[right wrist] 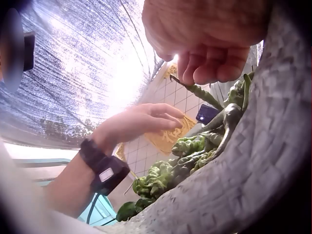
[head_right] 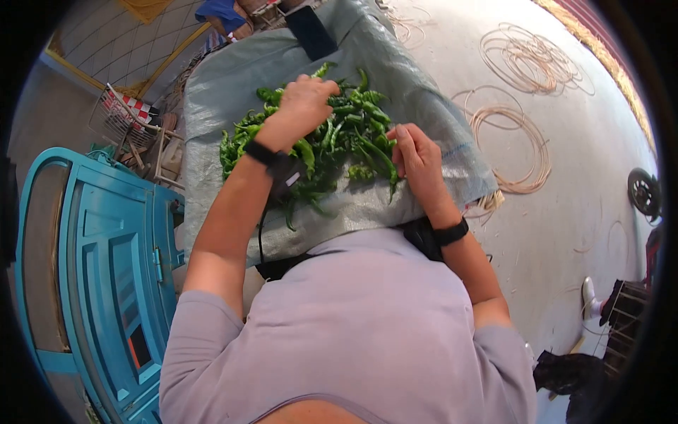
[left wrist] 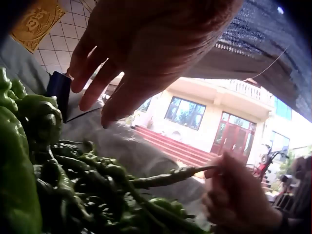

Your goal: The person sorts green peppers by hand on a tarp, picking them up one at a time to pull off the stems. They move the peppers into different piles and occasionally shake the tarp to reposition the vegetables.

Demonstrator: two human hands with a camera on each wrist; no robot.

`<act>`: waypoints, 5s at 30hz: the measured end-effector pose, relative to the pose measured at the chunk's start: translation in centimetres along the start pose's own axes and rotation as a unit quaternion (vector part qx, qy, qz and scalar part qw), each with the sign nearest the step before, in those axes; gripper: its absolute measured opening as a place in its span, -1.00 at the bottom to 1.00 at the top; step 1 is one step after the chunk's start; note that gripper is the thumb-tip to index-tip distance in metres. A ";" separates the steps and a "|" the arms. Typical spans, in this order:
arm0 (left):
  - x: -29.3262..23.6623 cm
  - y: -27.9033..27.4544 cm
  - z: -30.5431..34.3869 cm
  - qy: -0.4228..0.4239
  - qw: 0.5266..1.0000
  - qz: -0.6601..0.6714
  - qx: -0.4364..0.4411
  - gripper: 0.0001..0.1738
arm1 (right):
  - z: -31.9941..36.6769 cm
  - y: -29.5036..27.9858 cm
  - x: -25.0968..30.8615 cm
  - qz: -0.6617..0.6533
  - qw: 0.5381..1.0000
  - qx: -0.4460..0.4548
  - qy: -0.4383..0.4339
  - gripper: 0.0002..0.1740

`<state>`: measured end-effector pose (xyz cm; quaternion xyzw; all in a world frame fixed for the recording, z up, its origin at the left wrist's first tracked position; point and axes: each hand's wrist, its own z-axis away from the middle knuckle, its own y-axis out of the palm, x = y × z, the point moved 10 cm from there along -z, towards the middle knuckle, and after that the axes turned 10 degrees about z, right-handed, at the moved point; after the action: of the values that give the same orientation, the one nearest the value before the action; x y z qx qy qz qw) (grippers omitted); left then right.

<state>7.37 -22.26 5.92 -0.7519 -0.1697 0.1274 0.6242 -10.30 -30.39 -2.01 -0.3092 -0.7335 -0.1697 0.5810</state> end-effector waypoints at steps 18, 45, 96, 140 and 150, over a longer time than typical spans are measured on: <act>1.6 6.8 -1.5 0.046 0.998 0.012 0.032 -0.73 | -0.1 0.6 -0.6 0.010 1.000 0.028 -0.007 -0.70; 5.9 4.4 -0.4 -0.075 0.898 0.433 -0.016 -0.51 | -13.6 7.1 -0.4 0.322 0.941 0.094 0.037 -0.60; 7.5 -5.8 -4.0 -0.018 0.947 0.296 -0.120 -0.56 | -14.9 4.5 0.3 0.251 0.962 0.011 -0.107 -0.86; 8.9 8.2 -5.9 -0.130 0.796 0.589 0.054 -0.80 | -13.6 4.8 3.4 0.314 0.914 -0.026 -0.256 -0.64; 6.0 7.1 -5.7 -0.060 0.722 0.683 0.092 -0.81 | -14.2 6.3 1.8 0.277 0.934 0.030 -0.222 -0.84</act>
<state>15.82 -26.00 0.17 -0.5938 0.3654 0.5789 0.4228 4.17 -33.89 2.79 -0.5122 -0.7338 0.0935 0.4364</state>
